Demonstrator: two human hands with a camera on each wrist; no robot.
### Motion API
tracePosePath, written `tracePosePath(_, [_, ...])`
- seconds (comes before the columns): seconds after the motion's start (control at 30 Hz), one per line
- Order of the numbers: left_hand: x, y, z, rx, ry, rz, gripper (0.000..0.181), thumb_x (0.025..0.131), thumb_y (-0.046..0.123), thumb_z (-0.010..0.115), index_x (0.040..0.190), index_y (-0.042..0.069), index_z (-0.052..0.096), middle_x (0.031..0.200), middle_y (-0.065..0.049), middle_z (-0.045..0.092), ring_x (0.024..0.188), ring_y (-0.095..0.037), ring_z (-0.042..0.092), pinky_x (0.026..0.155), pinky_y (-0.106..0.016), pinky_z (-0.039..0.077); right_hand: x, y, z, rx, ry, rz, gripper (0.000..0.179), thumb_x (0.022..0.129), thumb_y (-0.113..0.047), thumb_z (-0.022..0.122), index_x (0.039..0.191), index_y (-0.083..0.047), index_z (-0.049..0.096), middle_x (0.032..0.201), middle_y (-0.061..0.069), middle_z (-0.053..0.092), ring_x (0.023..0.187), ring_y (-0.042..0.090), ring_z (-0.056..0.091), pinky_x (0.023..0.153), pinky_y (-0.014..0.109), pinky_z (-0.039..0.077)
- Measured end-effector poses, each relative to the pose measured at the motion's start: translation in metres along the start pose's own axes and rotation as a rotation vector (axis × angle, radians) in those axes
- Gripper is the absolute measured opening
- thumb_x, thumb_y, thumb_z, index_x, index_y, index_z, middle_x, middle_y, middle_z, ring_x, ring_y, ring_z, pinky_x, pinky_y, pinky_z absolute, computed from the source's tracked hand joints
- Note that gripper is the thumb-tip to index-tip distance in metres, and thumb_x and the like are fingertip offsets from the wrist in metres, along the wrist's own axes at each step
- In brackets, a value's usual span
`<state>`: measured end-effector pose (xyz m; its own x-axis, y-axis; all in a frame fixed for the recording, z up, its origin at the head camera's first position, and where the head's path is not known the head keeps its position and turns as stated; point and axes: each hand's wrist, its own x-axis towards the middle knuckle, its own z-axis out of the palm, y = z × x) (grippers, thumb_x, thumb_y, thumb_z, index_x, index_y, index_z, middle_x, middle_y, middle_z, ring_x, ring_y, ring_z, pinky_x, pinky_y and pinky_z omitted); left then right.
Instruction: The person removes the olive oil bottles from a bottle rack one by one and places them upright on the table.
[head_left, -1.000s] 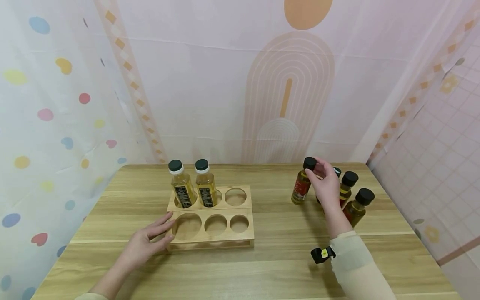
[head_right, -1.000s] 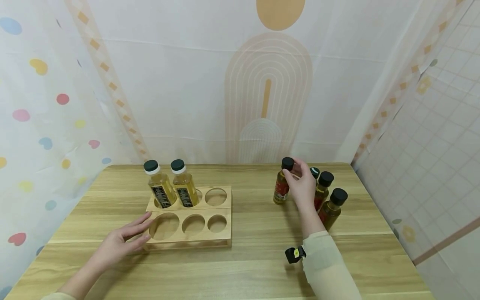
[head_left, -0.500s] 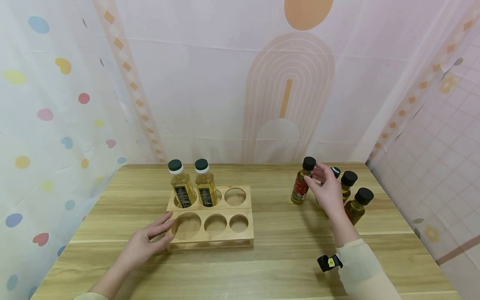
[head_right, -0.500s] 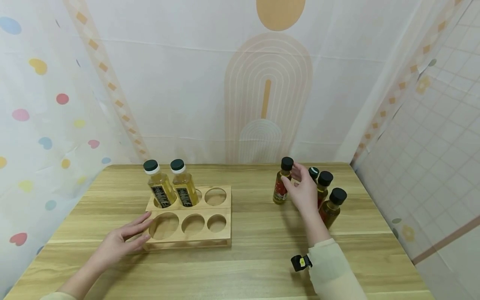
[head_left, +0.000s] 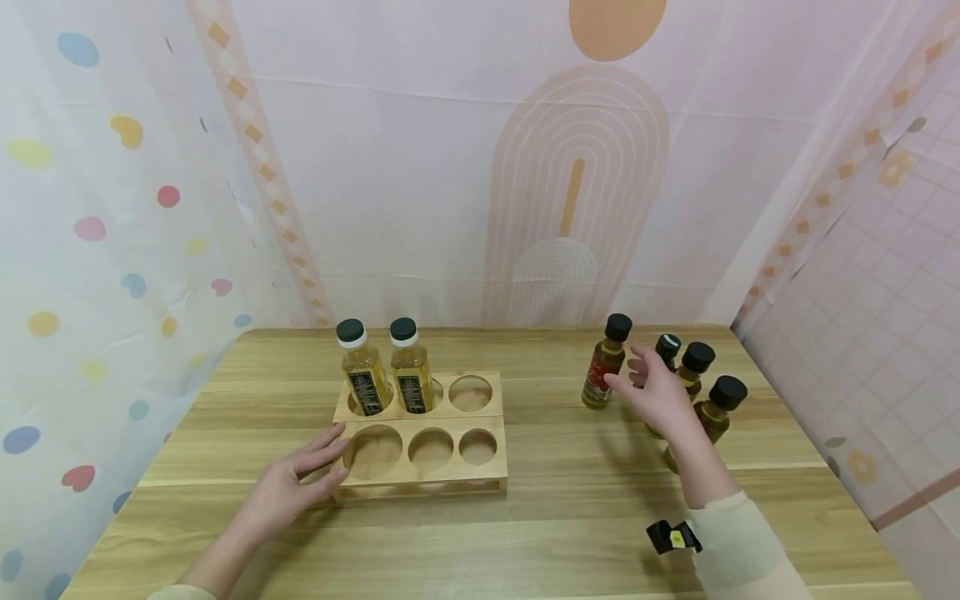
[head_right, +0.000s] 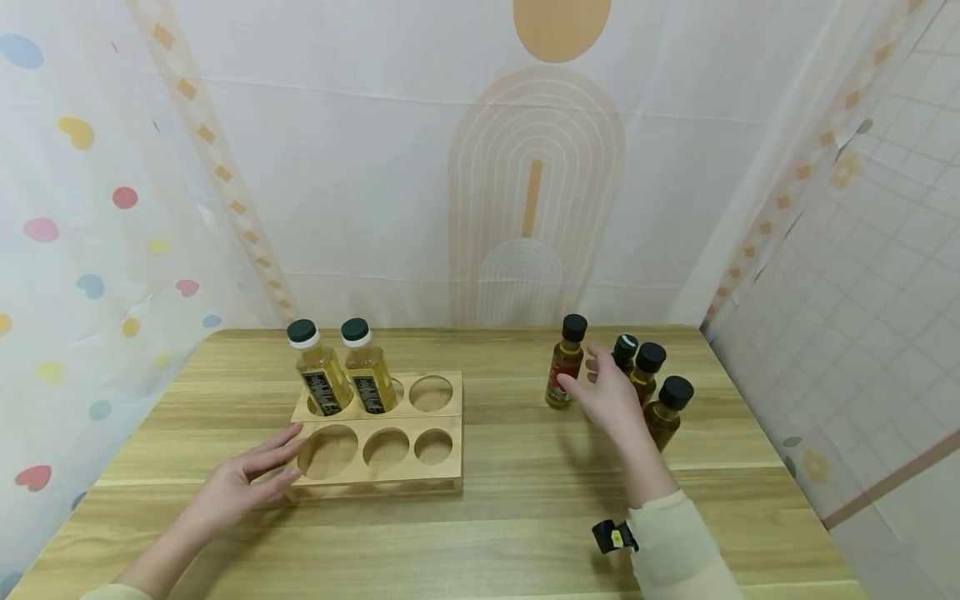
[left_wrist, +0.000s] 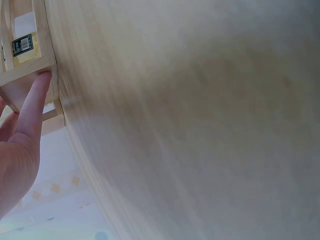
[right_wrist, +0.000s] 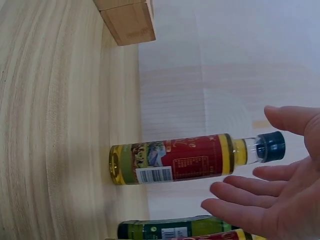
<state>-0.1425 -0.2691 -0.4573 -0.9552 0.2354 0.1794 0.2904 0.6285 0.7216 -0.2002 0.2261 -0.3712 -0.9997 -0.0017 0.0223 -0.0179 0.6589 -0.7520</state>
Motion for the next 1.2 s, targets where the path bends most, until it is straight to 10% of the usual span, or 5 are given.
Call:
tracePosePath(0.5, [-0.001, 0.001, 0.001, -0.018, 0.010, 0.013, 0.045, 0.093, 0.019, 0.072, 0.132, 0.000, 0.062, 0.150, -0.013, 0.045, 0.123, -0.035, 0.052, 0.089, -0.015, 0.044, -0.019, -0.021, 0.005, -0.051, -0.149, -0.096, 0.069, 0.097, -0.037, 0.064, 0.147, 0.003, 0.039, 0.134, 0.028, 0.055, 0.119, 0.041, 0.057, 0.094, 0.053, 0.049])
tracePosePath(1.2, [0.000, 0.002, 0.001, -0.008, 0.012, 0.004, 0.045, 0.093, 0.020, 0.073, 0.132, 0.001, 0.062, 0.150, -0.011, 0.045, 0.122, -0.032, 0.053, 0.090, -0.012, 0.042, 0.018, -0.087, 0.061, 0.049, -0.380, -0.359, 0.063, 0.093, -0.030, 0.072, 0.146, -0.005, 0.048, 0.129, 0.014, 0.063, 0.116, 0.031, 0.060, 0.097, 0.045, 0.049])
